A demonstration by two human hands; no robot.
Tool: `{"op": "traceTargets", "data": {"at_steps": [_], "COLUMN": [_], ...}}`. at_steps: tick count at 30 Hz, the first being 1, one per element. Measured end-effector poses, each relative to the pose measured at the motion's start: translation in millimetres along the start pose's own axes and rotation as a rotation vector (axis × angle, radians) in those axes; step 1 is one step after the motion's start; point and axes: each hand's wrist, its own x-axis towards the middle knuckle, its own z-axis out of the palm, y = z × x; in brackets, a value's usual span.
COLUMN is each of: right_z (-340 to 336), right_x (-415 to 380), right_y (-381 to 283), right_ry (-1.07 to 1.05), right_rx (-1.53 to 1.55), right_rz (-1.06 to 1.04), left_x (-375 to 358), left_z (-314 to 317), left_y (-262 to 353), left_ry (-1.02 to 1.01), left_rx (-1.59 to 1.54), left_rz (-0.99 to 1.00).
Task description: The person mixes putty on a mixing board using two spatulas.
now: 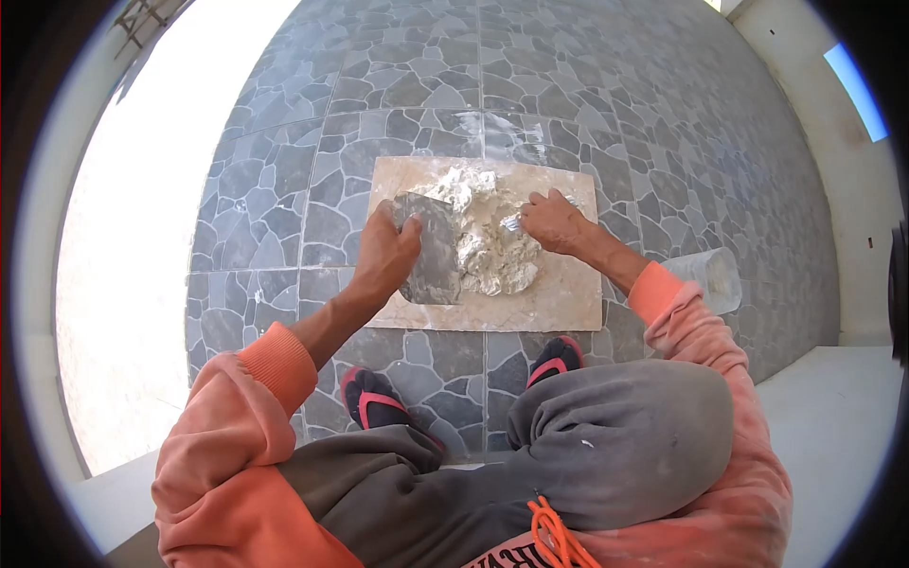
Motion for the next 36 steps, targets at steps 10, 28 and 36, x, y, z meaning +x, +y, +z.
{"op": "traceTargets", "data": {"at_steps": [10, 28, 36], "right_z": [5, 27, -8], "right_x": [6, 21, 39], "right_y": [6, -26, 19], "right_ry": [-0.135, -0.03, 0.158], "right_rx": [0.058, 0.03, 0.008], "right_rz": [-0.046, -0.108, 0.037], "left_x": [-4, -4, -8], "left_z": [-4, -5, -6], "left_y": [18, 21, 20], "left_ry": [-0.078, -0.075, -0.008], "left_rx": [0.079, -0.008, -0.002], "left_rz": [-0.091, -0.122, -0.094]}}
